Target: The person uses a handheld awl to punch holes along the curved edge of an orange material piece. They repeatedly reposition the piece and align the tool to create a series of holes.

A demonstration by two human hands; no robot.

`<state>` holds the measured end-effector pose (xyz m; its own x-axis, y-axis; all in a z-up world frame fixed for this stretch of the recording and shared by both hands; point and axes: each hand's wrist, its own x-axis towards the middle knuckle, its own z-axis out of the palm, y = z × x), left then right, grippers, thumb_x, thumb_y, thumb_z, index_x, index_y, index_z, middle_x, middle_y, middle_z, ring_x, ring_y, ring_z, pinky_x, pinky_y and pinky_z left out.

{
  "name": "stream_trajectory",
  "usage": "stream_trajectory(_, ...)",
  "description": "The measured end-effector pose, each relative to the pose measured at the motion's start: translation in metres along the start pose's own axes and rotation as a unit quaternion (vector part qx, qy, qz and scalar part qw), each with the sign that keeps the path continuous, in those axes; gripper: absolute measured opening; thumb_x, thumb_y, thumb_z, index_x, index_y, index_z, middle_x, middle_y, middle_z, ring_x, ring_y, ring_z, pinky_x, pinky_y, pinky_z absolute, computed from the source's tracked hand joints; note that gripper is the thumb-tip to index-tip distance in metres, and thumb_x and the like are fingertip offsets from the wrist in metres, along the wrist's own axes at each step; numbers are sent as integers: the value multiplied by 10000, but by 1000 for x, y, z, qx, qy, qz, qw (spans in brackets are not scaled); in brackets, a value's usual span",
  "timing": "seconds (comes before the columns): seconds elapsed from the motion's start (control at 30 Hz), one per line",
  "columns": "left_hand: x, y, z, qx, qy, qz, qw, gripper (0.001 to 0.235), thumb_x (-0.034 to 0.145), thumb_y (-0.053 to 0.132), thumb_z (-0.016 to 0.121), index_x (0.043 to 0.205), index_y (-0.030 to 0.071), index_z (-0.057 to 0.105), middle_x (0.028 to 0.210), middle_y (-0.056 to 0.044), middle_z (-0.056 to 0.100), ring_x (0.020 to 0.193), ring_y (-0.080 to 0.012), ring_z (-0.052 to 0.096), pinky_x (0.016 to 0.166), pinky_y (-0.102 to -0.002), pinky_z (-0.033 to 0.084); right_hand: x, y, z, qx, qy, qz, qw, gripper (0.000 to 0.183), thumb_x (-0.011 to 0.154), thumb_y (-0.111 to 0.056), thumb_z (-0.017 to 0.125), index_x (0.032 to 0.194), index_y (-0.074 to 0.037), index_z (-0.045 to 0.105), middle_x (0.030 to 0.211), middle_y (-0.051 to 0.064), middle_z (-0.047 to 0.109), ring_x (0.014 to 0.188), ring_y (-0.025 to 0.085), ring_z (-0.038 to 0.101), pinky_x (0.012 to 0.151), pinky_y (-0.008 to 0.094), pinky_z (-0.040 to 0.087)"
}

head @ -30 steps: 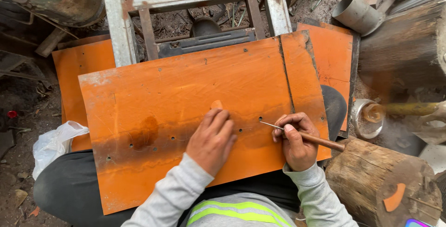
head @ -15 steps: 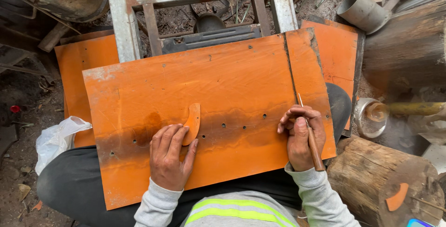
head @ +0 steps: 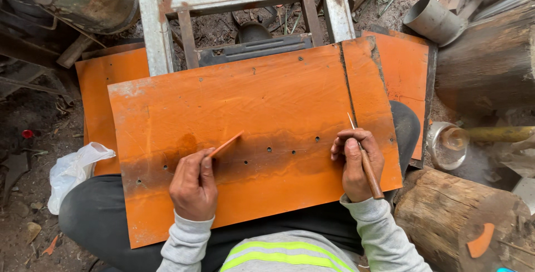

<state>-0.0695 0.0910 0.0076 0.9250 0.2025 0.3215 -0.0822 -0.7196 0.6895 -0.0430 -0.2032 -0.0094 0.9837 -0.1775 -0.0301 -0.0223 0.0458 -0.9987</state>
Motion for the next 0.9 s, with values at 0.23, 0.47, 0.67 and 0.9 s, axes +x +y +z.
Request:
stream_trajectory(0.23,34,7,4,-58,-75,-9,995,109,1025,87,628,994,-15,649,827,-141,640,681,-266,614,618,-367,496,-2,0,4,-79,-11,-35,996,156,1089,-112,499,1107,-4,610,948,72,625,816,126,604,708,262,521)
stream_trajectory(0.47,82,36,62,-157,-207,81,962,57,992,58,624,1005,10,652,876,-167,632,807,-376,633,697,-417,510,-1,-12,6,-72,-9,-22,997,153,1089,-112,495,1118,-6,602,926,67,701,807,118,636,745,267,539)
stream_trajectory(0.67,106,49,140,-139,-289,129,938,139,960,51,614,1077,51,688,996,-165,661,909,-401,649,771,-472,533,21,-29,-6,-237,-12,-70,969,96,1014,-55,603,1081,2,644,950,83,700,776,116,633,712,257,508)
stream_trajectory(0.9,109,47,105,-171,-282,43,943,272,954,100,624,1215,37,664,1193,-180,634,919,-338,717,814,-416,563,48,-35,-30,-464,35,-222,857,132,1007,-57,648,1125,2,648,1205,186,708,1135,332,661,1021,419,528)
